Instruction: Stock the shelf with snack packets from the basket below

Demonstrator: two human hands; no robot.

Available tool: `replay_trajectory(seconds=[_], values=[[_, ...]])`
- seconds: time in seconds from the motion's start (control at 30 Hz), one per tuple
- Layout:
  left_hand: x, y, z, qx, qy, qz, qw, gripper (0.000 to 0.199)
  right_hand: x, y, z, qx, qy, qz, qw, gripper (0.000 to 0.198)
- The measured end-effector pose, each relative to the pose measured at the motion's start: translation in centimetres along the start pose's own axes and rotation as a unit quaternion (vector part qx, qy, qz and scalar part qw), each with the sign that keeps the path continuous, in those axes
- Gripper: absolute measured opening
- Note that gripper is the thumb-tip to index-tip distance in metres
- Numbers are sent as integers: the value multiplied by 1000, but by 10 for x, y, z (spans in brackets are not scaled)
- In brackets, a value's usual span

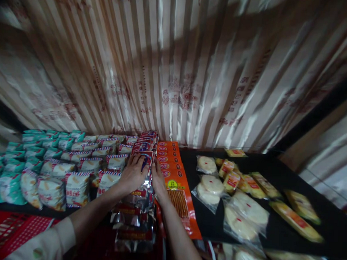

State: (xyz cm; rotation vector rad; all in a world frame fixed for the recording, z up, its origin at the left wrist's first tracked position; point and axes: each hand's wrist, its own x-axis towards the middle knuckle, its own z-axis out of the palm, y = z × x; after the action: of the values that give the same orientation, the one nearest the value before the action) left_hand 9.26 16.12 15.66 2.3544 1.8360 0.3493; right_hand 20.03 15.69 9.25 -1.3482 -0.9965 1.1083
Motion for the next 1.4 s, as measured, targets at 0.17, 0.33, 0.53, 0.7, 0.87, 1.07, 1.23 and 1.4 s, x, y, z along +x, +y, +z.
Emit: replay_trajectory(seconds=[0.17, 0.33, 0.53, 0.7, 0.87, 1.07, 1.23, 1.4], values=[[1, -2, 3, 3, 14, 9, 1000, 49, -2, 3, 2, -24, -13, -34, 999, 66], [2, -2, 5, 4, 12, 10, 1000, 48, 1, 9, 1, -84, -3, -49, 995, 63], [2, 0, 5, 3, 3, 3, 1000, 46, 3, 15, 3, -53, -3, -37, 998, 52], [3, -3, 5, 0, 4, 12, 1000, 48, 2, 13, 5, -59, -4, -22, 998, 51], [4, -7, 7, 4, 13, 11, 1000, 46, 3, 12, 8, -49, -17, -44, 998, 52], [4, -10, 4, 2, 3, 2, 1000, 47, 6, 18, 13, -101, -13, -55, 993, 58], [3, -10, 3, 7, -1, 2, 1000, 47, 6, 17, 16, -85, 5, -48, 995, 53], [3, -11, 3, 7, 10, 2, 1000, 46, 4, 15, 18, -48, -16, -39, 998, 55]])
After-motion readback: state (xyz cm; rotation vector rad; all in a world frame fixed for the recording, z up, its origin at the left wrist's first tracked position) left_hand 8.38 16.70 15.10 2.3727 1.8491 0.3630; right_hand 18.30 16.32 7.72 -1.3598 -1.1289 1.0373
